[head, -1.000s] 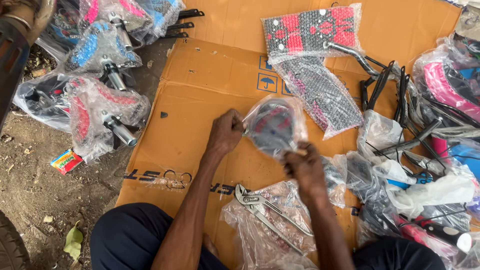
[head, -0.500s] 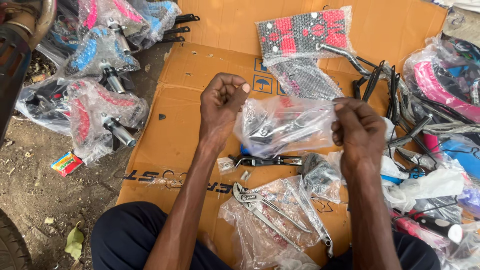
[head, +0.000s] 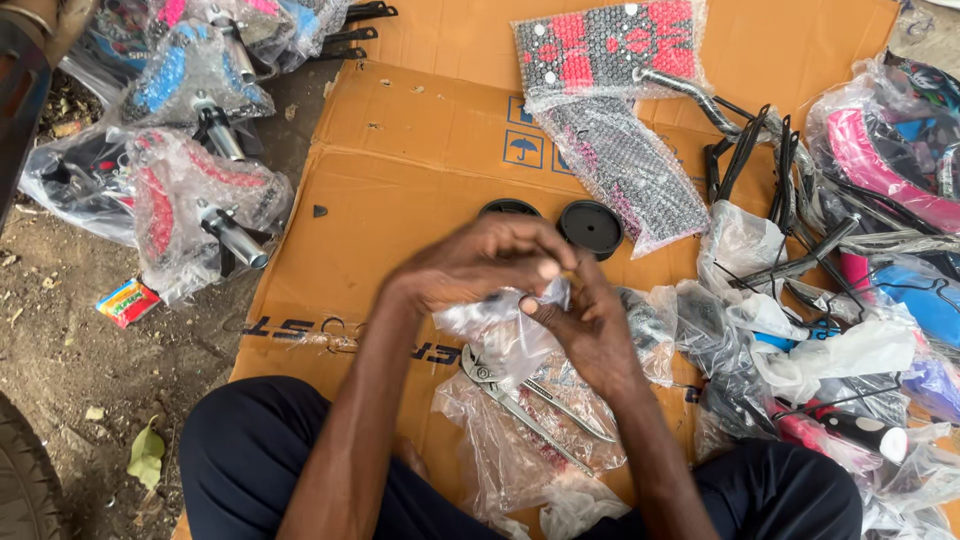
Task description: The person assembles scooter wheel components by inserting a metal pin into a black wheel hub, securing it with pliers, and attaching a pink plastic hub cap. The person repeats the process with a blue hub cap.
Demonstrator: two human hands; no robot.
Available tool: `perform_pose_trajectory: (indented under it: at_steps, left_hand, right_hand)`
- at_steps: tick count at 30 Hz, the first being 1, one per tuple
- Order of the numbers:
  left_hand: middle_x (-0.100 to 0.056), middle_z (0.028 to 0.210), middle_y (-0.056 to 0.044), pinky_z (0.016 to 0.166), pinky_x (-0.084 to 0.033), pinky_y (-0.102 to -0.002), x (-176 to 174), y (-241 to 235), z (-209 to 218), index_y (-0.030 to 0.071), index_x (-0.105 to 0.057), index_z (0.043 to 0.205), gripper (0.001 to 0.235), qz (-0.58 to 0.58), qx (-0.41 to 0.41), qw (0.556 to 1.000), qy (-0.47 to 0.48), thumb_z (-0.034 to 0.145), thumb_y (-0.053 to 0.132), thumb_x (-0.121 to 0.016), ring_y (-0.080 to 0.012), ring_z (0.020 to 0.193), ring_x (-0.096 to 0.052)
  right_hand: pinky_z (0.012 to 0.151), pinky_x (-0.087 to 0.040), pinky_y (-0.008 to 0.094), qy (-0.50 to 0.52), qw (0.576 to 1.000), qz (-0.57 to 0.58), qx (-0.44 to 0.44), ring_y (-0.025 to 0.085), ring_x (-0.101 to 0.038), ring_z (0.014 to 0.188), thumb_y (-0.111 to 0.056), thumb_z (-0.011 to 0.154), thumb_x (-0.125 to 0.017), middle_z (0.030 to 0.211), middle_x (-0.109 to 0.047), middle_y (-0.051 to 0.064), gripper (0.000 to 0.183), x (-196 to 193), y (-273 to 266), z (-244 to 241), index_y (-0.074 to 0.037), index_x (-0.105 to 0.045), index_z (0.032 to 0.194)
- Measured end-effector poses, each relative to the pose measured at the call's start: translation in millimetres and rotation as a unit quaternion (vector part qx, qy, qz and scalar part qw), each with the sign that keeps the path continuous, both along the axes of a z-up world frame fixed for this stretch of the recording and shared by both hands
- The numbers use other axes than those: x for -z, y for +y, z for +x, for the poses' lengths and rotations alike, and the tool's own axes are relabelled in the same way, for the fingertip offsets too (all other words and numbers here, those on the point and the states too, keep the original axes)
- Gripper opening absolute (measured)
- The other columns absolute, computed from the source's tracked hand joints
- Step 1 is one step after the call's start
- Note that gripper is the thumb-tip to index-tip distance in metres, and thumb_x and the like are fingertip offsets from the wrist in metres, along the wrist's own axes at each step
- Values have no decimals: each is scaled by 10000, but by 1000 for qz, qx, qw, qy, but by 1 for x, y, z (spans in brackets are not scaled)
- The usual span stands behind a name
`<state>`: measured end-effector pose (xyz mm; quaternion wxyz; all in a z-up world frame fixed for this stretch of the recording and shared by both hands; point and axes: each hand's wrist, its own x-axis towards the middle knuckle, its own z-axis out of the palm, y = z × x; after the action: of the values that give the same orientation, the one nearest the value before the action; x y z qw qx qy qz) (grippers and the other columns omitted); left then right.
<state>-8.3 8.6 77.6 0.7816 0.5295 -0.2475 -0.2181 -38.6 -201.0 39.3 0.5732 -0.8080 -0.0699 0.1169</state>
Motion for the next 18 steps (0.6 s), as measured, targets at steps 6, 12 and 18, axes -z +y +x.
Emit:
perform_pose_trajectory:
  at_steps: [6, 12, 18]
  left_hand:
    - [-741, 921, -62, 764, -573, -269, -8, 61, 5, 70, -688, 1113, 185, 5, -375, 926, -28, 965, 167, -740, -117, 842, -704]
    - [-722, 861, -71, 673, -539, -267, 19, 68, 13, 94, -695, 1032, 57, -43, -456, 884, 89, 981, 118, -688, -123, 691, -640]
    - [-762, 966, -86, 837, -556, -367, 79, 40, 26, 99, -729, 1047, 196, 419, -385, 821, 38, 932, 251, -685, -228, 915, -720]
  right_hand:
    - [950, -593, 306, -127, 972, 111, -165, 220, -603, 1199, 220, 802, -627, 1310, -603, 78, 545, 68, 59, -78, -86, -689, 1249]
    - [959, -513, 373, 118, 911, -72, -387, 265, -667, 1097, -100, 967, -570, 1197, -717, 165, 404, 115, 120, -103, -75, -624, 1367]
    - [957, -506, 412, -24, 857, -214, -468, 331, -639, 1105, -89, 865, -678, 1208, -679, 225, 436, 98, 138, -82, 6, -631, 1288]
